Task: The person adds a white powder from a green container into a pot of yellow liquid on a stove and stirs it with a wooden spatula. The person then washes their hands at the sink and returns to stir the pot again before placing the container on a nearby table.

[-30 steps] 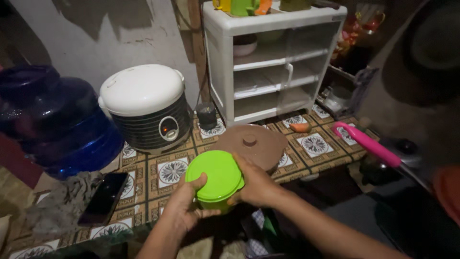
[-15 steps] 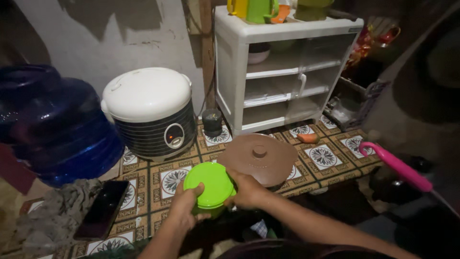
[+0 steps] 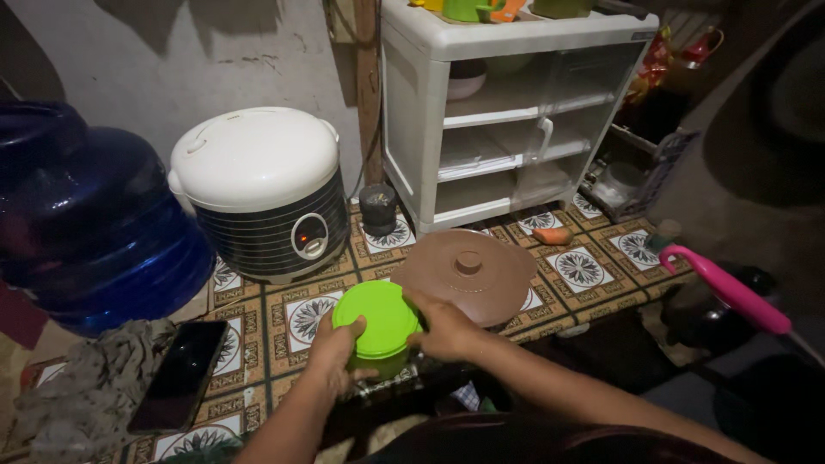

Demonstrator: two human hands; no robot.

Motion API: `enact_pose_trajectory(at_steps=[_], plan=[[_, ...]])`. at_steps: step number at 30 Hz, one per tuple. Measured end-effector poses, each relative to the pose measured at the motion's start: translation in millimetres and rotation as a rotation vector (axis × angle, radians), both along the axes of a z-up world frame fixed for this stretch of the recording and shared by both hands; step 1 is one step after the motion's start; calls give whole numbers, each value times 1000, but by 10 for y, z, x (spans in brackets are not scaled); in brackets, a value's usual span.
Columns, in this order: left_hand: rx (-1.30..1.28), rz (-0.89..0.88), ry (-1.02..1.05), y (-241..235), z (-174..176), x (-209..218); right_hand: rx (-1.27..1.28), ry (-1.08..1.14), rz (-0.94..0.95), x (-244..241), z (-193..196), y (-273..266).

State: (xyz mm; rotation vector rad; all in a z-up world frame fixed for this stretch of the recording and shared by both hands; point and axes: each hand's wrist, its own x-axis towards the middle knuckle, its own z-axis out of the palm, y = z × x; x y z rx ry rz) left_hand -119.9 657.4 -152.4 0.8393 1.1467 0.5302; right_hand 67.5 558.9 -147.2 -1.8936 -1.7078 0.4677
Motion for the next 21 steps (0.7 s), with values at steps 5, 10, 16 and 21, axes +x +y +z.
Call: enact_pose_trajectory(at_steps=[5, 10, 16, 21], plan=[[674, -214, 556, 11, 143, 37, 74, -340, -126, 21, -18, -26], [925, -762, 953, -226, 550, 49, -344, -441, -187, -32, 171, -45], [986, -802, 924, -305, 589, 101, -378, -496, -242, 105, -18, -99], [981, -780, 895, -200, 462, 167, -289, -609, -331, 226, -176, -19]])
